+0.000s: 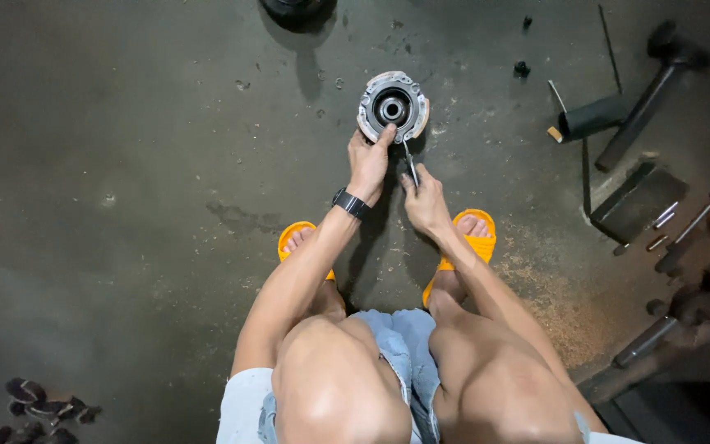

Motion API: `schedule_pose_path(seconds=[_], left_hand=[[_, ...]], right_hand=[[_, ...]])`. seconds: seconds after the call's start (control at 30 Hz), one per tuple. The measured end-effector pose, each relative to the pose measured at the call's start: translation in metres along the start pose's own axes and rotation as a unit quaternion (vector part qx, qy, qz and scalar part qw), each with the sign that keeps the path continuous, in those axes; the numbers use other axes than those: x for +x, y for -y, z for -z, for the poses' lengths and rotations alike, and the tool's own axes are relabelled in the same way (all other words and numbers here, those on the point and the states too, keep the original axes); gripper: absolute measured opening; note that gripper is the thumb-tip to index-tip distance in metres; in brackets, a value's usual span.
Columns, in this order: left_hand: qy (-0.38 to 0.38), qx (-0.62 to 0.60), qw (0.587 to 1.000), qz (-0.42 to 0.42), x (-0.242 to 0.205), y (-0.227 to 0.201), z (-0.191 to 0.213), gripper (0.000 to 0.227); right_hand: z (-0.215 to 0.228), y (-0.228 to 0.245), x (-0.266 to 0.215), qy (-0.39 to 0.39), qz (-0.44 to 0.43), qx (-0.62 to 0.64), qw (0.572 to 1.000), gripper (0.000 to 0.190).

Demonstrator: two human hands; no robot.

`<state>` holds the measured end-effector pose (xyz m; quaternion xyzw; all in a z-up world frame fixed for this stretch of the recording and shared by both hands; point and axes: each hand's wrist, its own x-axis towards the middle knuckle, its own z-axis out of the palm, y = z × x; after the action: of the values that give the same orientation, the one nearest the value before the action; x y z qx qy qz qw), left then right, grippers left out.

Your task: Cleaning and assembling a motorcycle clutch assembly using a cloth and a small tool.

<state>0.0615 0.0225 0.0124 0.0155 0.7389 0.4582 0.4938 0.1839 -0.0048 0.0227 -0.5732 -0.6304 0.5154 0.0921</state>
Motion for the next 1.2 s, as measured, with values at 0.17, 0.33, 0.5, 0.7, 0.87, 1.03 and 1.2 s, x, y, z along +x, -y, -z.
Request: schedule_pose_path(seconds=[0.17, 0.33, 0.5, 0.7, 0.87, 1.03, 1.2], left_hand=[[0.021, -0.013, 1.000, 0.008, -0.001, -0.002, 0.006, 0.038], [0.068, 0.084, 0.991, -0.073, 0.004, 0.013, 0.044, 0.043], [-0.054, 0.374, 0.821, -0.428, 0.055, 0.008, 0.105, 0.022], [-0.003, 0.515, 0.738, -0.436, 0.088, -0.013, 0.114, 0.023], [0.013, 0.564, 0.690, -0.453, 0.083, -0.015, 0.106, 0.022], [0.016, 0.578, 0.663, -0.475, 0.066, -0.021, 0.100, 0.039], [0.028, 0.579, 0.690, -0.434, 0.070, -0.022, 0.102, 0.024]], right_hand=[[-0.007, -0.019, -0.001, 0.002, -0.011, 0.004, 1.000, 0.016], [-0.009, -0.021, -0.001, -0.006, -0.015, -0.019, 1.000, 0.014], [-0.005, -0.004, -0.003, -0.003, -0.009, -0.024, 1.000, 0.013], [-0.004, -0.001, -0.003, -0.006, -0.021, -0.029, 0.999, 0.012], [-0.007, -0.014, -0.001, -0.012, -0.032, -0.037, 0.999, 0.012], [-0.007, -0.017, 0.000, -0.006, -0.040, -0.017, 0.999, 0.013], [-0.003, -0.002, -0.002, 0.001, -0.043, -0.013, 0.999, 0.014]])
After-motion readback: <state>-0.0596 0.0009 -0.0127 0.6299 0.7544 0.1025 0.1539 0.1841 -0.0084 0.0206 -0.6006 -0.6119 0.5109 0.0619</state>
